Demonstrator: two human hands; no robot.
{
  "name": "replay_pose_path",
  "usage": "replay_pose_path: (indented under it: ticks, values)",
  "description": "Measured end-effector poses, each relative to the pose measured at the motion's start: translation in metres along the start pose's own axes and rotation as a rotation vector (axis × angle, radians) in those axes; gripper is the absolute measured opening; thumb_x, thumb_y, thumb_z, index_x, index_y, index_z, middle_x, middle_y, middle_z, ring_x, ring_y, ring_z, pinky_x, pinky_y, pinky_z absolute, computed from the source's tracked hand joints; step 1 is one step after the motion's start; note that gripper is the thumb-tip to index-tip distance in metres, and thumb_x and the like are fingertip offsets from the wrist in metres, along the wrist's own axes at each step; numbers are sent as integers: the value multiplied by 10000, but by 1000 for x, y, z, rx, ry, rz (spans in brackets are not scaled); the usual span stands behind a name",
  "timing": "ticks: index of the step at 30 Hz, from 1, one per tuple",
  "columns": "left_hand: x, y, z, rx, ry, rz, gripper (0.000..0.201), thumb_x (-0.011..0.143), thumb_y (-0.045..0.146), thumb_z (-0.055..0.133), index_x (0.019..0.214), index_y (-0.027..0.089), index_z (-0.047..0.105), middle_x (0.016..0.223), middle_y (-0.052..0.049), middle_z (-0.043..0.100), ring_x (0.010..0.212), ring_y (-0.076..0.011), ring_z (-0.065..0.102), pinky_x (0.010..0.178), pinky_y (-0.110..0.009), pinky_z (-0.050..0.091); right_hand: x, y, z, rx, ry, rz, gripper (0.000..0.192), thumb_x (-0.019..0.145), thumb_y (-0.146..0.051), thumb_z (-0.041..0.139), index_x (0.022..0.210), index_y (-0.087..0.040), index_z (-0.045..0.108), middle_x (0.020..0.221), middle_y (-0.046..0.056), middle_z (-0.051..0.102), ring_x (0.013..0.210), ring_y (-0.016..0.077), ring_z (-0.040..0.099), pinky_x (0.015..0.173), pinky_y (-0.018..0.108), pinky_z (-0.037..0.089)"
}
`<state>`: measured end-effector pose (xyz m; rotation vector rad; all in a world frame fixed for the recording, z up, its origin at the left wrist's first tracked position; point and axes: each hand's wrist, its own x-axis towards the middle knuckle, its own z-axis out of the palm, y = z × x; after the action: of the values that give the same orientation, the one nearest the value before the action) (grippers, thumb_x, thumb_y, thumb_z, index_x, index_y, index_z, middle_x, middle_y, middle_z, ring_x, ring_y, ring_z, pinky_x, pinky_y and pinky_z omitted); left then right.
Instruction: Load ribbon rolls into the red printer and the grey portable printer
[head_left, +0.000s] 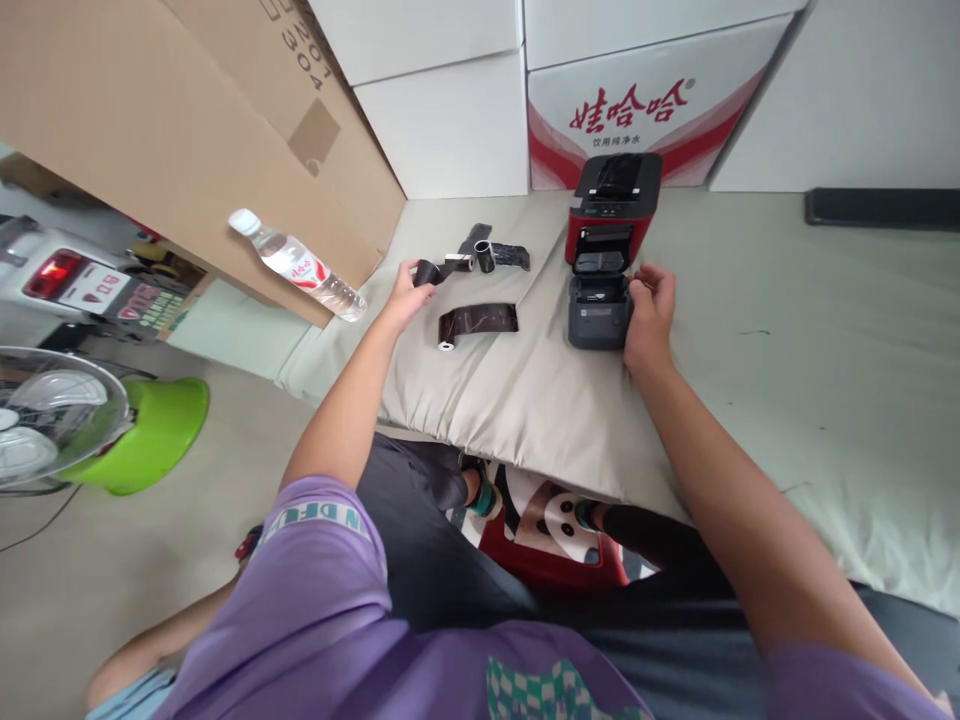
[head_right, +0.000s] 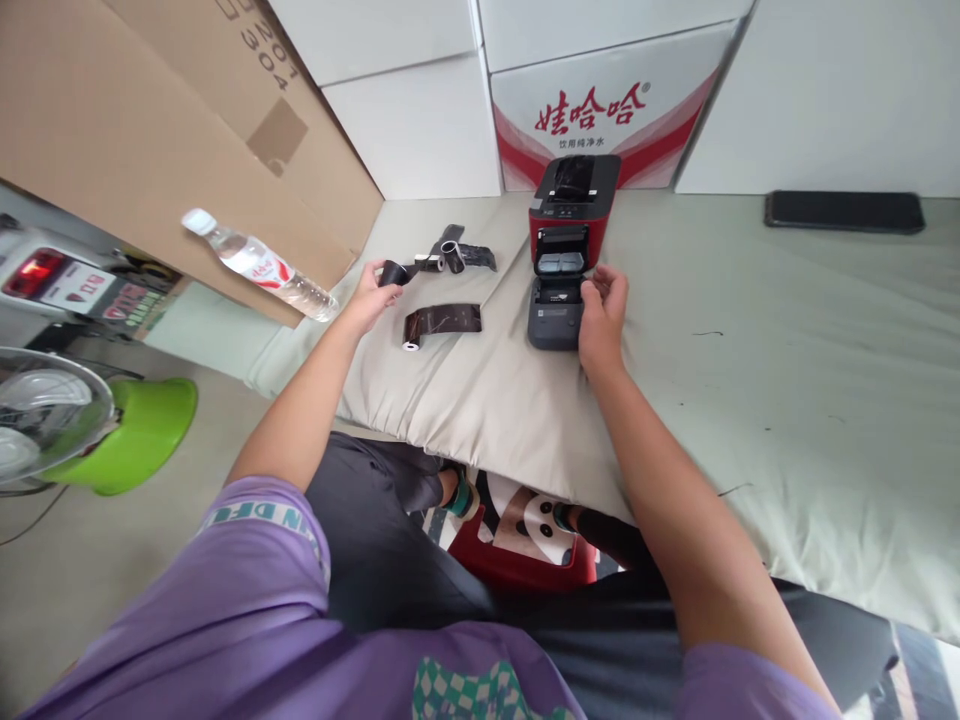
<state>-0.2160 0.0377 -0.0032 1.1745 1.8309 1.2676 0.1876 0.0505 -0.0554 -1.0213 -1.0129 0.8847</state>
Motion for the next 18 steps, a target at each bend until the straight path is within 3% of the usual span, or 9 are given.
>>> replay_pose_path:
  ticks: [1,3,5,7,10,15,18]
  values:
    - [0,-1,0,45,7,75,710,642,29,691,1280,238,461,1158,-73,614,1026,-213,662,972,-369,524,0,1,0,1,0,-3,360,885,-431,637,1201,-263,606,1288,67,640,1233,220,648,1251,497,441]
    - [-1,-1,2,119,3,251,736,645,6,718,1291,217,434,1335,-132,572,1318,-263,595,1226,-425,403,1,2,-1,5,-7,-6,376,880,-434,641,1210,-257,606,1299,72,641,1240,224,644,1255,506,439]
    - [-3,-1,4,165,-9,377,742,650,-6,739,1291,203,430,1477,-177,476,1504,-292,451,1343,-441,249,1,1,-1,-7,-7,-6,380,878,-458,642,1205,-269,603,1301,62,645,1242,228,646,1249,518,446]
    - [-5,1,6,190,-13,420,728,660,-7,756,1282,200,441,1515,-190,419,1545,-310,392,1370,-456,191,0,0,-1,-28,0,-6,376,879,-489,644,1191,-284,598,1293,56,650,1235,233,648,1237,525,456]
    - [-6,3,7,159,24,393,707,651,-12,782,1244,219,476,1391,-145,482,1461,-319,476,1340,-483,271,-1,-3,0,-48,-1,-11,379,881,-507,646,1181,-281,592,1286,67,649,1234,239,645,1233,521,458]
    - [0,2,2,153,105,262,631,670,-18,742,1177,248,478,929,-2,552,1106,-271,670,1205,-497,432,0,-2,0,-68,-13,-23,396,894,-540,647,1191,-286,585,1280,64,638,1262,242,635,1241,522,442]
    - [4,-2,1,144,150,220,545,698,33,743,1117,246,467,856,20,564,994,-243,688,1135,-450,480,1,0,-2,-68,-22,-22,403,900,-546,643,1200,-284,585,1288,65,629,1267,239,632,1239,516,442]
